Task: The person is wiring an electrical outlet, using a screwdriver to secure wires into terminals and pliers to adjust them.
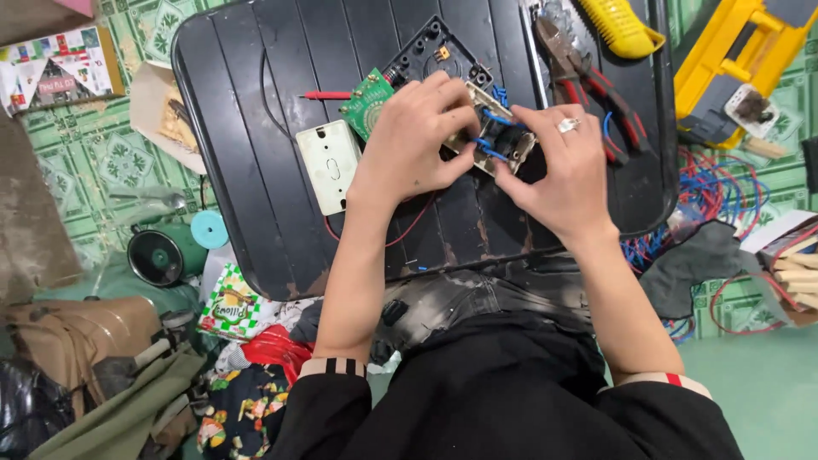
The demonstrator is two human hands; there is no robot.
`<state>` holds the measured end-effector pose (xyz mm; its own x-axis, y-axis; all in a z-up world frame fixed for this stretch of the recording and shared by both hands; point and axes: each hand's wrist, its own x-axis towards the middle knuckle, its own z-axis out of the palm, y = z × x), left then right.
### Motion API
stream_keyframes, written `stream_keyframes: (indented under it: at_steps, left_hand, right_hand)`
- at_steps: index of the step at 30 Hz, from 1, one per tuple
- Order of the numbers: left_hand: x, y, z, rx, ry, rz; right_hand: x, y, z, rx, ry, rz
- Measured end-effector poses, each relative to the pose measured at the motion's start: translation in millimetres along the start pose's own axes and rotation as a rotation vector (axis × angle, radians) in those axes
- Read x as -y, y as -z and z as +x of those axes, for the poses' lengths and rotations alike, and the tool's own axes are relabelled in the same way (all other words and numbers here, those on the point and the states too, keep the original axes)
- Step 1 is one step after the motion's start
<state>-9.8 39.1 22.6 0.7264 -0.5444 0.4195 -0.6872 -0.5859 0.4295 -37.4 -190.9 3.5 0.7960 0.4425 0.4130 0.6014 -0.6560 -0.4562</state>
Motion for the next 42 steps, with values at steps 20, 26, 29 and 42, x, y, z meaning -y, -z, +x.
stream_keyframes:
  at_steps: [20, 26, 29, 42]
  left_hand:
    - [2.1, -9.6, -3.6, -0.053, 0.016, 0.014]
    - [-0.6, -20.6, -10.1, -0.046, 0.002, 0.049]
    - [-13.4, -20.8, -8.5, -0.032, 0.001, 0.157]
    - [-1.5, -53.5, -9.5, 0.153, -0.216, 0.722]
  right_hand:
    - [-4.2, -16.0, -11.5, -0.149, 0.064, 0.049]
    - [-2.4, -9.5, -13.7, -0.109, 0.021, 0.034]
    - [-2.8, -12.9, -17.8, -0.098, 0.015, 0.000]
    - [-8.0, -18.6, -28.8, -0.019, -0.103, -0.035]
